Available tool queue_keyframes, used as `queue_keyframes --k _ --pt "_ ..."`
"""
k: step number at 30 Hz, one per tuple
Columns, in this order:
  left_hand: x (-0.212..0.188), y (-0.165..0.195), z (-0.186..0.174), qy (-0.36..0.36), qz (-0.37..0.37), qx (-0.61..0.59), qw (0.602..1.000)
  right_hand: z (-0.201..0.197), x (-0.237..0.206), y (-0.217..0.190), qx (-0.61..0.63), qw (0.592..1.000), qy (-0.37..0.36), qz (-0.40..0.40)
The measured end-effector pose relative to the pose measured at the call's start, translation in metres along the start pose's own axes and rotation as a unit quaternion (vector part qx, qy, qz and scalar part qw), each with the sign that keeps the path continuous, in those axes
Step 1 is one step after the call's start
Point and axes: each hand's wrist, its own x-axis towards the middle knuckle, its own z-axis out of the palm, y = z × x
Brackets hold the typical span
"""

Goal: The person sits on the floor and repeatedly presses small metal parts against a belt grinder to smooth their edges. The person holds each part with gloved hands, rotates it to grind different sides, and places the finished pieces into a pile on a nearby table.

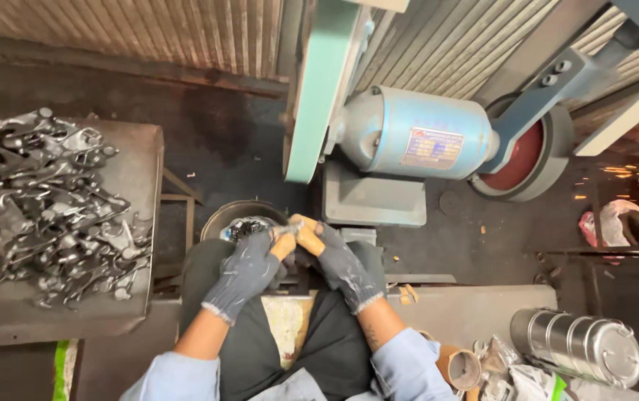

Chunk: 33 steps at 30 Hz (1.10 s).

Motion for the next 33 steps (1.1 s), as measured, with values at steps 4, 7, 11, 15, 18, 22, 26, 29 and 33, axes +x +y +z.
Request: queue_keyframes --k 4,7,11,15,18,22,26,29,33 --pt "0.074 0.011 0.028 0.184 0.079 0.246 0.948 0.002 0.065 0.000 0.229 0.970 0.077 0.028" --pt "0.105 0.004 0.042 0.254 0.123 0.266 0.922 0.012 0.092 -0.003 0.364 0.926 0.096 -0.009" --pt "0.096 -0.019 0.032 0.150 0.083 0.077 0.982 0.006 0.078 -0.007 0.309 0.948 0.069 -0.017" --pt "0.095 -0.026 0.019 0.047 0.176 -0.196 0.963 -0.008 0.052 -0.014 0.041 0.986 0.158 -0.022" --pt "0.113 -0.023 0.028 0.090 0.199 -0.228 0.949 -0.013 0.058 -0.014 -0.079 0.974 0.198 -0.079" --pt "0.134 -0.022 0.047 0.194 0.164 -0.187 0.949 -0.012 0.081 -0.007 -0.055 0.981 0.171 -0.077" --pt "0.137 -0.025 0.058 0.288 0.237 -0.142 0.917 -0.015 0.087 -0.002 -0.003 0.970 0.227 -0.089" --pt "0.138 -0.027 0.065 0.287 0.219 -0.072 0.930 -0.022 0.084 0.001 -0.002 0.971 0.224 -0.080" --pt "0.146 -0.027 0.074 0.268 0.206 -0.118 0.934 -0.023 0.077 -0.001 0.047 0.966 0.241 -0.074"
